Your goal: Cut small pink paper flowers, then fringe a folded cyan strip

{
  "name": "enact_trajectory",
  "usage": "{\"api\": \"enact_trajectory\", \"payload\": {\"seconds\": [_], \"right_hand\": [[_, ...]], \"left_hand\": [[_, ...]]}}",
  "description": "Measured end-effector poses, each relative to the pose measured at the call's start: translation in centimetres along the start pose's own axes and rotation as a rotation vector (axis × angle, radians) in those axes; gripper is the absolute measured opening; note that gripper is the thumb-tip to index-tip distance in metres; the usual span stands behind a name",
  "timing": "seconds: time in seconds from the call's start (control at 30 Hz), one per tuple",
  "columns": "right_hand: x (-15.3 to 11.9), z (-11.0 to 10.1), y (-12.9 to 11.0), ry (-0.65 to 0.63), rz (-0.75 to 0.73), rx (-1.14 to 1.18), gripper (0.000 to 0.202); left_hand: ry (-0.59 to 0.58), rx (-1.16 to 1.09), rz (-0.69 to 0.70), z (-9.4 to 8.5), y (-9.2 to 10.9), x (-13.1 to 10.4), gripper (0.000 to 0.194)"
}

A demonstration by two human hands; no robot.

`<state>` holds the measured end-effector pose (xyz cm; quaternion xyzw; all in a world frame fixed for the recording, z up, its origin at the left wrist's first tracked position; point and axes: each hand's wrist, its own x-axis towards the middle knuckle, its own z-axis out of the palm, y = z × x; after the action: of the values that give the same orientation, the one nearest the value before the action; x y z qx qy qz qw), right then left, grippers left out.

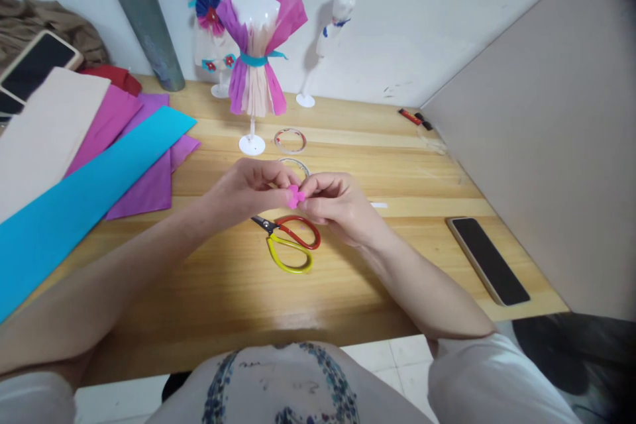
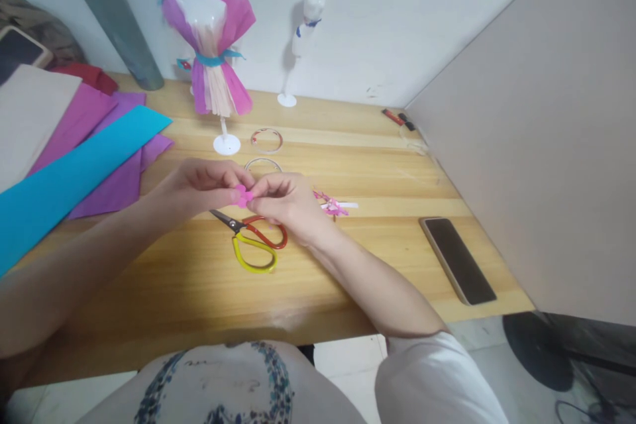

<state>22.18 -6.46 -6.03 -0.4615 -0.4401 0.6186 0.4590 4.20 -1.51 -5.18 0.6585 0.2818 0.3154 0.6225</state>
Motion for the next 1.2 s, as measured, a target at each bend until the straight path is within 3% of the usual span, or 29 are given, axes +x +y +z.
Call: {"api": "enact_trajectory", "payload": {"seconds": [0.57,0.9,1.1,1.2], "right_hand": [[0.2,0.2,-0.1,0.04,-0.003,-0.017,0.007],[0.1,0.3,-0.2,0.062,-0.009,-0.066,0.008],[0.3,0.1,0.1,0.059,-0.007,-0.115,0.007],[0.3,0.0,0.2,0.048,0.001,-0.154,0.008]], "left_hand": [[0.023,-0.024,-0.059,0.1,0.0,0.2,0.017],[0.088,0.21,-0.114,-0.6,0.9,0.0,0.03],[-0.079,0.083,-0.264,-0.4,0.8,0.0,0.017],[-0.1,0.071,-0.348,-0.4,0.3,0.1,0.012]]}}
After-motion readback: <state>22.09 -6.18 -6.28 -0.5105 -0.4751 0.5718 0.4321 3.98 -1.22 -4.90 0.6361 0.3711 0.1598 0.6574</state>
